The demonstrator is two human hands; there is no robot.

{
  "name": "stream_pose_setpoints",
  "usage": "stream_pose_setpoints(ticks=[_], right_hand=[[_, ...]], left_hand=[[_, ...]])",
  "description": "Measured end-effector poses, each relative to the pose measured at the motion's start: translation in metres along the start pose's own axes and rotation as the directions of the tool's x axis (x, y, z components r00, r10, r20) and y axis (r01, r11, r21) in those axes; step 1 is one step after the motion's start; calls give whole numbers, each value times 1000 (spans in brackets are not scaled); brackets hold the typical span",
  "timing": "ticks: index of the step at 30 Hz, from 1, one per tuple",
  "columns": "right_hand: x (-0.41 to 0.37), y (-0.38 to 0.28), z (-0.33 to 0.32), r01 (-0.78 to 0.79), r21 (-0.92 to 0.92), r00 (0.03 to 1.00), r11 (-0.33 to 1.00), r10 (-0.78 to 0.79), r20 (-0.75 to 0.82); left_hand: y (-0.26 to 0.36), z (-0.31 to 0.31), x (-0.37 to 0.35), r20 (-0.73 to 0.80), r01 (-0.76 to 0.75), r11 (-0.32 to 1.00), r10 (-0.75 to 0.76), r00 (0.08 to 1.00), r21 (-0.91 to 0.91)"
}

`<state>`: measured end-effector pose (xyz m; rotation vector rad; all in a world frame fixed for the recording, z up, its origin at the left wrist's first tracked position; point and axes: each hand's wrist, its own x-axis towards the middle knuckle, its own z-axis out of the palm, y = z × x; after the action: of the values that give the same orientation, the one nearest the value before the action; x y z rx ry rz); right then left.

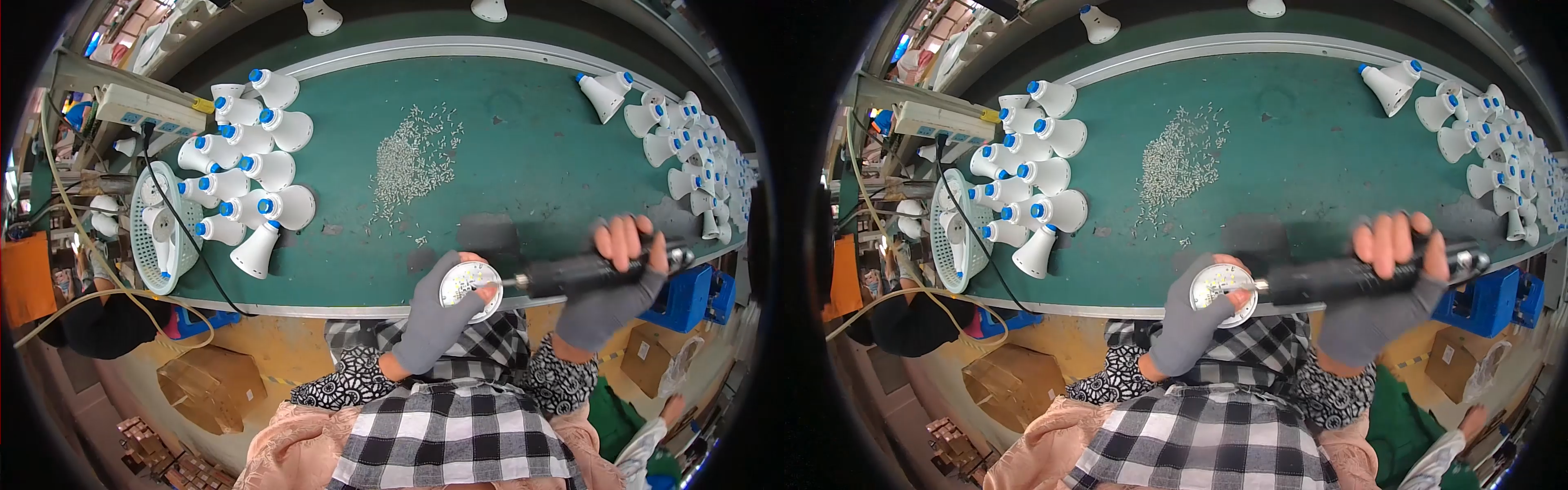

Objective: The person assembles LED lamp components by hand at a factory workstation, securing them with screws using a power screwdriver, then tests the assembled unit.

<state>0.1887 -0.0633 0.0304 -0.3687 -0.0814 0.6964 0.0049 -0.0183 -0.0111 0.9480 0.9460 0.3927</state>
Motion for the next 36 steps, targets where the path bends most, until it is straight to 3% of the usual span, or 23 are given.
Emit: stream_pose_setpoints(ticks=[4,8,14,16,19,25,28,31,36], right_hand=[[-11,-28,4,135,-190,986,973,-112,127],[-21,-31,9,217,-297,974,930,-185,130],[-28,-23,15,281,-386,959,879,-241,150],[-30,-22,14,290,-420,957,860,-246,157],[-31,-21,13,260,-356,954,897,-181,241],[-31,-21,10,261,-361,951,895,-173,257],[-32,-21,11,273,-431,962,860,-232,147],[-32,-20,11,277,-432,961,858,-237,146],[-34,-22,10,283,-400,945,872,-182,272]], left_hand=[[-9,7,-1,5,-134,985,134,991,110],[-19,11,-2,18,-182,949,184,983,256],[-20,12,0,44,-277,899,279,959,340],[-17,17,-1,11,-256,930,263,965,263],[-16,18,-1,-8,-253,939,262,965,235],[-18,19,-1,-3,-259,933,269,963,249],[-18,18,-1,4,-258,932,266,964,256],[-22,14,0,34,-288,903,293,956,320],[-23,15,0,38,-288,892,294,955,347]])
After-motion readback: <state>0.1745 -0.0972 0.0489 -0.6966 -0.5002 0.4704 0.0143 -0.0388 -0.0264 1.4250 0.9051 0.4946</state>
